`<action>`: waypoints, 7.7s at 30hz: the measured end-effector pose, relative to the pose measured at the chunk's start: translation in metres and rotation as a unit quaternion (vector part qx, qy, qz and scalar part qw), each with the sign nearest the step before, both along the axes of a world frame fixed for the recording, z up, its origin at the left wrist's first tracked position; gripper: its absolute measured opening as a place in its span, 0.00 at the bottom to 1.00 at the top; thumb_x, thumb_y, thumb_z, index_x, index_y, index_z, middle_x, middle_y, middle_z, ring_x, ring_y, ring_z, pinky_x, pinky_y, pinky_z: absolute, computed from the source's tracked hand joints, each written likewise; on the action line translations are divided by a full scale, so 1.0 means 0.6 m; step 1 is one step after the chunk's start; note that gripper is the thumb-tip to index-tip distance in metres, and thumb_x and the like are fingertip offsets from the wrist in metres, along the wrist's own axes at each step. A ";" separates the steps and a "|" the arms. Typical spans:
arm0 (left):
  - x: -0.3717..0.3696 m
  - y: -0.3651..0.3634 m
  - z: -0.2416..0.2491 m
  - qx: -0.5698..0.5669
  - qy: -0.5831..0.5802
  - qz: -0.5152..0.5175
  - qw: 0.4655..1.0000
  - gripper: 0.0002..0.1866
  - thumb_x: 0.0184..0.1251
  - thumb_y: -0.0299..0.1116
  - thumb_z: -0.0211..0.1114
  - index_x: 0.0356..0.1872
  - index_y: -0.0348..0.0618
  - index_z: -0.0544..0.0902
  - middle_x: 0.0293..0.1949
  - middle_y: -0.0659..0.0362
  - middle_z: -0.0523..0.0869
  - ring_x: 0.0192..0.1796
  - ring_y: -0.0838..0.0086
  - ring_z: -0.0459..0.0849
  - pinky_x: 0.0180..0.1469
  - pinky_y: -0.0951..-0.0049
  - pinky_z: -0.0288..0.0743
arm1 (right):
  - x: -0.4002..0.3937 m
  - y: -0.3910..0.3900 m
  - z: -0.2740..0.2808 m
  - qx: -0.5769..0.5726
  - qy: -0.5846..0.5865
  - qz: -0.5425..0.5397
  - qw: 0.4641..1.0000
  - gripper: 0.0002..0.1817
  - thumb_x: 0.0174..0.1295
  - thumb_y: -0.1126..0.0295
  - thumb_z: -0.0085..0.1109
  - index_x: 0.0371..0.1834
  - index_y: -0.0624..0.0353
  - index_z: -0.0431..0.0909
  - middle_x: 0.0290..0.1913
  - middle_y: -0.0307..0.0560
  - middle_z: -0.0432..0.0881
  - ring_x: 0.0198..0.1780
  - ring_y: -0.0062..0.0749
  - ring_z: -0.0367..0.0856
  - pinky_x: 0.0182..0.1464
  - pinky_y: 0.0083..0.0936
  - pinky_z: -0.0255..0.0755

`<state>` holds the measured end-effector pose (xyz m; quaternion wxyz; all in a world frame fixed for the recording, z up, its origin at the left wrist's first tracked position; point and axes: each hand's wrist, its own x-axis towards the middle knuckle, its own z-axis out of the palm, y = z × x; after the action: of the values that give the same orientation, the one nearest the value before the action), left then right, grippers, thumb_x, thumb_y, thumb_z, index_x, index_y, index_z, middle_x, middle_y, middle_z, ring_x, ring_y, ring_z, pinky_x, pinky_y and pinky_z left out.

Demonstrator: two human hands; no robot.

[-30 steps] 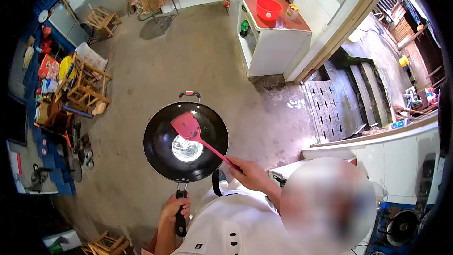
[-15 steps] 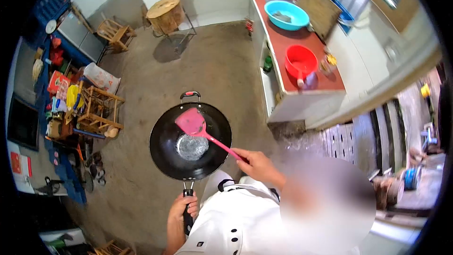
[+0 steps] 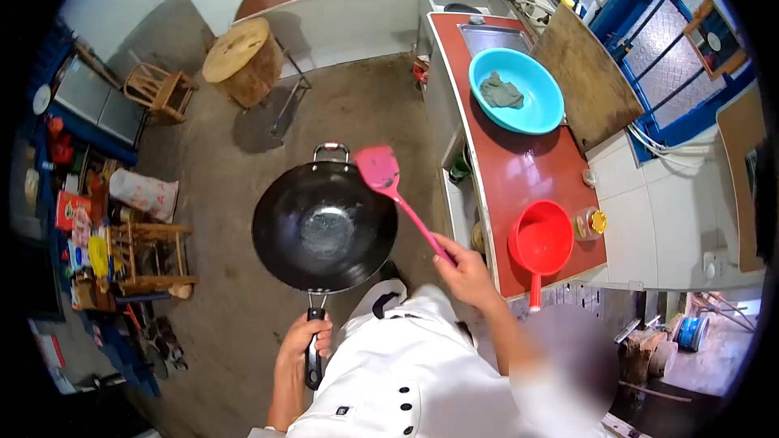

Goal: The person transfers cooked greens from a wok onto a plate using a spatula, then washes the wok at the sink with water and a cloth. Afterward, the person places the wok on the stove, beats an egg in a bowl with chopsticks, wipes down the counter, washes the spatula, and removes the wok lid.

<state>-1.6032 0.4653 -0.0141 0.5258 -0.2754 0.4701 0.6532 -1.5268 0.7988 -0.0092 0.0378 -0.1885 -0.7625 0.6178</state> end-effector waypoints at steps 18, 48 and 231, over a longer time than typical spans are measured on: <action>-0.768 0.422 0.049 0.026 0.044 -0.035 0.998 0.08 0.60 0.23 0.61 0.36 0.46 0.73 0.16 0.63 0.70 0.12 0.79 0.66 0.14 0.74 0.61 | -0.751 0.549 -0.094 -0.011 0.012 -0.202 0.979 0.25 0.62 0.74 0.46 0.64 0.68 0.68 0.49 0.54 0.81 0.49 0.29 0.78 0.51 0.23 0.70; -1.678 1.121 0.036 -0.033 0.003 -0.386 0.922 0.11 0.55 0.22 0.63 0.35 0.44 0.70 0.17 0.63 0.70 0.11 0.78 0.66 0.13 0.74 0.61 | -1.342 1.179 -0.162 -0.001 -0.112 -0.439 0.892 0.26 0.70 0.51 0.43 0.40 0.64 0.81 0.26 0.45 0.82 0.27 0.27 0.80 0.31 0.27 0.72; -1.788 1.406 -0.150 -0.020 -0.243 -0.591 0.769 0.12 0.63 0.24 0.59 0.47 0.43 0.74 0.18 0.64 0.69 0.12 0.80 0.66 0.15 0.77 0.60 | -1.664 1.057 -0.366 0.062 -0.098 -0.110 0.987 0.40 0.70 0.48 0.44 0.75 0.65 0.45 0.77 0.61 0.37 0.78 0.48 0.38 0.76 0.33 0.40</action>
<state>-2.6758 1.3089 -0.1042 0.8992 -0.1033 0.4094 0.1150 -2.5253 1.4329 -0.2288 0.0421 -0.3280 -0.7739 0.5402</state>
